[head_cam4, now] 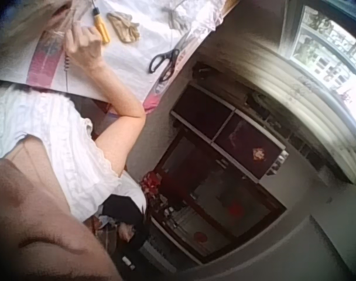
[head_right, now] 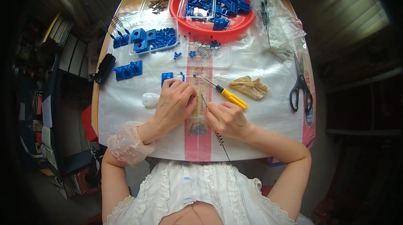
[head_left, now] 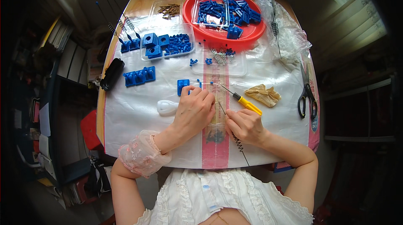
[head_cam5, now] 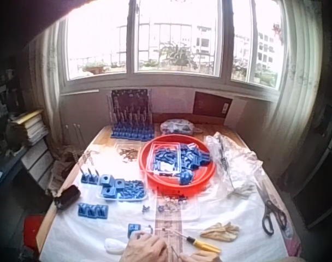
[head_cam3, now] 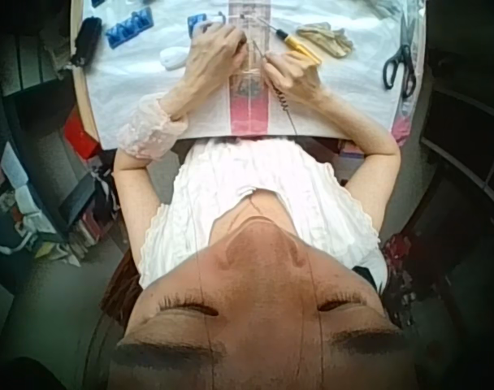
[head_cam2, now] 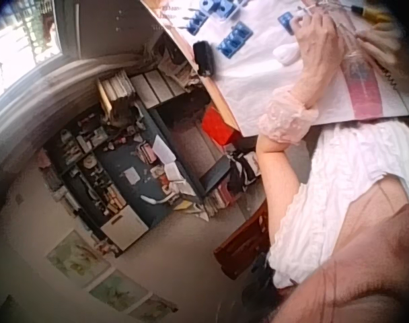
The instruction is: Assembling blue plastic housings by inserting wires and using a soldering iron.
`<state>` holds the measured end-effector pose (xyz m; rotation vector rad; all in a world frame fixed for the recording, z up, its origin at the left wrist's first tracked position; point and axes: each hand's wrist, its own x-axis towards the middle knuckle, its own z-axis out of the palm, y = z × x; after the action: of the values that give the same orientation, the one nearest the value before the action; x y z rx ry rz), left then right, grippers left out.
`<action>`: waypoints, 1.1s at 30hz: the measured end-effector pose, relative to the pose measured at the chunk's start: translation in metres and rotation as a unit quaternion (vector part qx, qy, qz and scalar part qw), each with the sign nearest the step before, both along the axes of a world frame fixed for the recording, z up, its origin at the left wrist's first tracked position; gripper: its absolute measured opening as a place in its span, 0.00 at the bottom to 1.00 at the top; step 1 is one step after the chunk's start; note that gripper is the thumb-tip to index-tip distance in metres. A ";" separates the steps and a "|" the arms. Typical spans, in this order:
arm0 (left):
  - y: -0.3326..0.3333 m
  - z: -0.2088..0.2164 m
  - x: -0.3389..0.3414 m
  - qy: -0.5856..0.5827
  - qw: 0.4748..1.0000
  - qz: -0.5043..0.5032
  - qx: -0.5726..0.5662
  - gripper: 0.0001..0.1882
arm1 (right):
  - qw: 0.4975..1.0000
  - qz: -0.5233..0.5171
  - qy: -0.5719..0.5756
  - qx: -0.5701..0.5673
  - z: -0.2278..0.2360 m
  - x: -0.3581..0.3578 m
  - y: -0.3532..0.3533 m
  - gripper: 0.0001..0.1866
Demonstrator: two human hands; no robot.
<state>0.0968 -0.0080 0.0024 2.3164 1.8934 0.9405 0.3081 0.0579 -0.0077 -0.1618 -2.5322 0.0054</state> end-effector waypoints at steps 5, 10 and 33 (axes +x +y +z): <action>0.000 0.000 0.000 -0.008 1.000 -0.002 0.002 0.06 | 1.000 0.004 -0.012 0.018 -0.001 0.000 0.000 0.08; -0.001 0.000 -0.001 -0.018 1.000 0.002 0.009 0.06 | 1.000 -0.001 -0.001 0.008 -0.002 0.000 0.001 0.07; 0.001 -0.002 0.000 -0.008 1.000 0.000 0.005 0.06 | 0.999 -0.022 0.024 -0.016 -0.004 0.001 -0.001 0.08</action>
<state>0.0972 -0.0074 0.0003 2.3070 1.8880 0.9681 0.3086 0.0572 -0.0114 -0.2269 -2.4806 0.0328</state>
